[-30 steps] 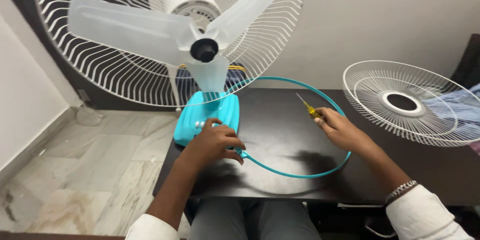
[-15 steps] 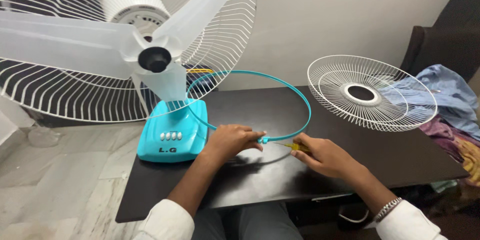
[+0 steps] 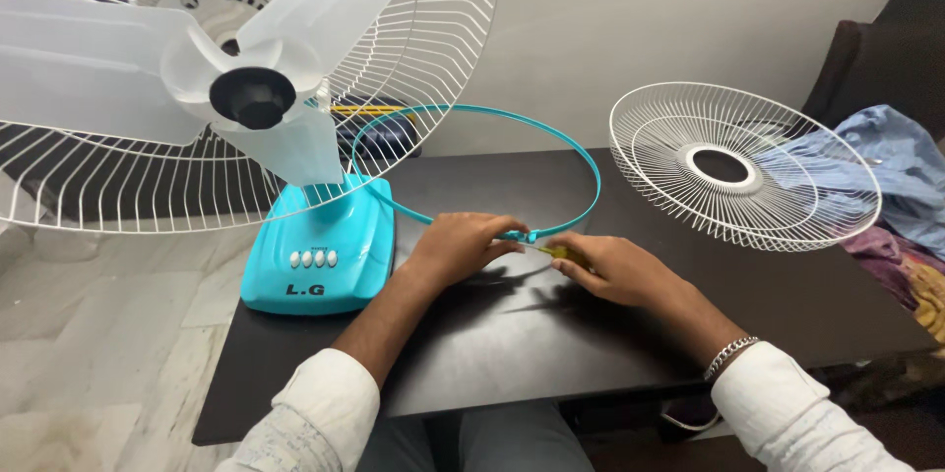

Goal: The person removes the front grill of a table fan by hand. Then, using a screwdriver, they loosen a screw on the fan's neck ring and remove a small plastic piece from the ring.

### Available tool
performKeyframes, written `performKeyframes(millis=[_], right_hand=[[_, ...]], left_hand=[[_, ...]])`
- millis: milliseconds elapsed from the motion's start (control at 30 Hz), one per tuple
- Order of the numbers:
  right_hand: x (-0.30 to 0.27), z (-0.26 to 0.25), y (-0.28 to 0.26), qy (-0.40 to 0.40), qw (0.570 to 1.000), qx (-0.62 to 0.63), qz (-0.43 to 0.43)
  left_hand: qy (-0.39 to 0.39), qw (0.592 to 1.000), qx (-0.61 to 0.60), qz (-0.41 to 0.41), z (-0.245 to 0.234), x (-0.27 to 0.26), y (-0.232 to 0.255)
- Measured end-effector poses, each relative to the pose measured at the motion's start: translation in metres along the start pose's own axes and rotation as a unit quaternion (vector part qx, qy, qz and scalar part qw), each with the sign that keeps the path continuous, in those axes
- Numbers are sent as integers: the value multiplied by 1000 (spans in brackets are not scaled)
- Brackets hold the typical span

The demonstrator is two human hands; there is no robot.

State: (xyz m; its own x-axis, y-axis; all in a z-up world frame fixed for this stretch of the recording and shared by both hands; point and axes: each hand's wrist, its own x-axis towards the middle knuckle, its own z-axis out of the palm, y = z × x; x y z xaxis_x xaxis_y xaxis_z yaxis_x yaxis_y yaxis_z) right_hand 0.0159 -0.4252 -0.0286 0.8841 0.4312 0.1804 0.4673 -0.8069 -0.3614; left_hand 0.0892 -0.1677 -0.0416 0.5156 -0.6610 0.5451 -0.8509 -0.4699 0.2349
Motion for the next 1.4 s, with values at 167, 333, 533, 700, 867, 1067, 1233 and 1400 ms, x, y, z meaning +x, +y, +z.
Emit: performKeyframes(millis=[167,333,533,700,867,1067,1233,1400], right_hand=[[6,15,8,4,997,48,61],[12,31,18,40,992,114,35],[7,41,33,63,990,118,33],[3,42,32,87,989,116,14],[0,43,30,89,991,100,27],[-1,43,24,110,990,85,23],[-2,43,23,113,988,96,33],[-1,45,25,126,987,104,-2]], left_hand=[[62,997,-13,36,9,1,-5],[91,995,13,49,8,-3,-6],[102,994,13,39,6,-11,-7],[105,994,12,43,1,-17,2],[117,992,7,42,1,-20,8],[125,991,11,42,-1,-22,6],[126,992,17,27,0,-23,2],[110,993,-13,34,3,-25,-1]])
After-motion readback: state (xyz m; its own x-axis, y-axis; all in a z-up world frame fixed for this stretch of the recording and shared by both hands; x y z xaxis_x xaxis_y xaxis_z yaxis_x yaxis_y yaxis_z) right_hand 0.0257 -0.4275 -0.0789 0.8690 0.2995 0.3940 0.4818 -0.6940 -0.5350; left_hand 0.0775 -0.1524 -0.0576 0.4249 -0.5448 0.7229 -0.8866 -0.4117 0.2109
